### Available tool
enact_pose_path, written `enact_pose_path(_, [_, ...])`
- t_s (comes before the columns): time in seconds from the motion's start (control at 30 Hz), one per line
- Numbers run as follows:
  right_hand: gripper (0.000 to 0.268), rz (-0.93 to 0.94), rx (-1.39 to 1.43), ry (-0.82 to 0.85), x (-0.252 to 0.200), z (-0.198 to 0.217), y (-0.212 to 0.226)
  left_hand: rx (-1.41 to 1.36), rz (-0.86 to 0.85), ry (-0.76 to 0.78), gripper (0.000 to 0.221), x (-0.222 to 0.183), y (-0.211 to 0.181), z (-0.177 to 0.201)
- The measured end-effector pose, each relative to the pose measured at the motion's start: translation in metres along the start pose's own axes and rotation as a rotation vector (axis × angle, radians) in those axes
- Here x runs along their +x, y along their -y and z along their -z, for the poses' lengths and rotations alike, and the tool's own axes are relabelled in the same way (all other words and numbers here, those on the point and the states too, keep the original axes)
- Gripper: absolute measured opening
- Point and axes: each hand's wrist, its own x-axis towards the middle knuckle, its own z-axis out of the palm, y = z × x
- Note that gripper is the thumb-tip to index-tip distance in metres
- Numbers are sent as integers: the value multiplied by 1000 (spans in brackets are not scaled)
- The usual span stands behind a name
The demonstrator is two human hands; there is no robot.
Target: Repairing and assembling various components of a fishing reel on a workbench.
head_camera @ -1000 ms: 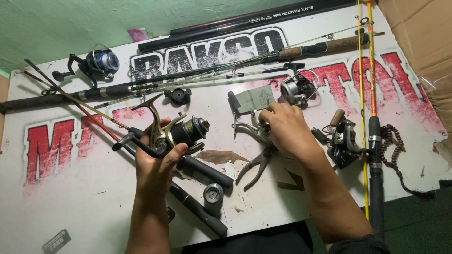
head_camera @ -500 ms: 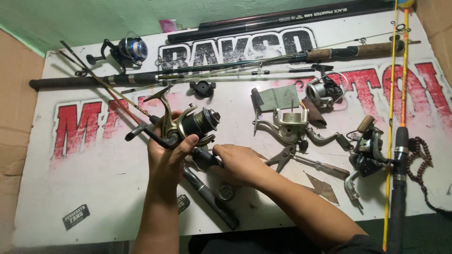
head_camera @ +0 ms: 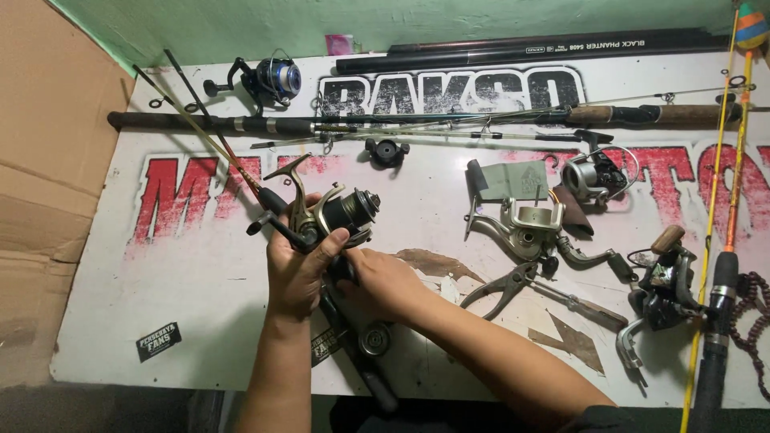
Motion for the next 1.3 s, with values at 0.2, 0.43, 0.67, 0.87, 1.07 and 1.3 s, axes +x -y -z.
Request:
enact_pose_path(0.2, [41,-6,-66,-81,6,-1,-5,-40,-28,-17,63,5,-2,5])
enact_pose_path(0.43, [43,-12,-265,-233,-4,14,-6,-10,-71,-15,62,8,-1,4])
enact_pose_path(0.67, [42,68,-451,-79,-4,-25,25,-11,-122,18,63,7,-13,-4])
enact_pose_path(0.87, [32,76,-385,-73,18,-67,36,4,-164,17,63,6,-20,1])
enact_pose_path(1.07, [34,191,-346,-183,23,-87,39,-1,-151,20,63,10,-22,13])
enact_pose_path(1.3, [25,420,-144,-338,34,-48,8,6,-119,-11,64,8,-14,15])
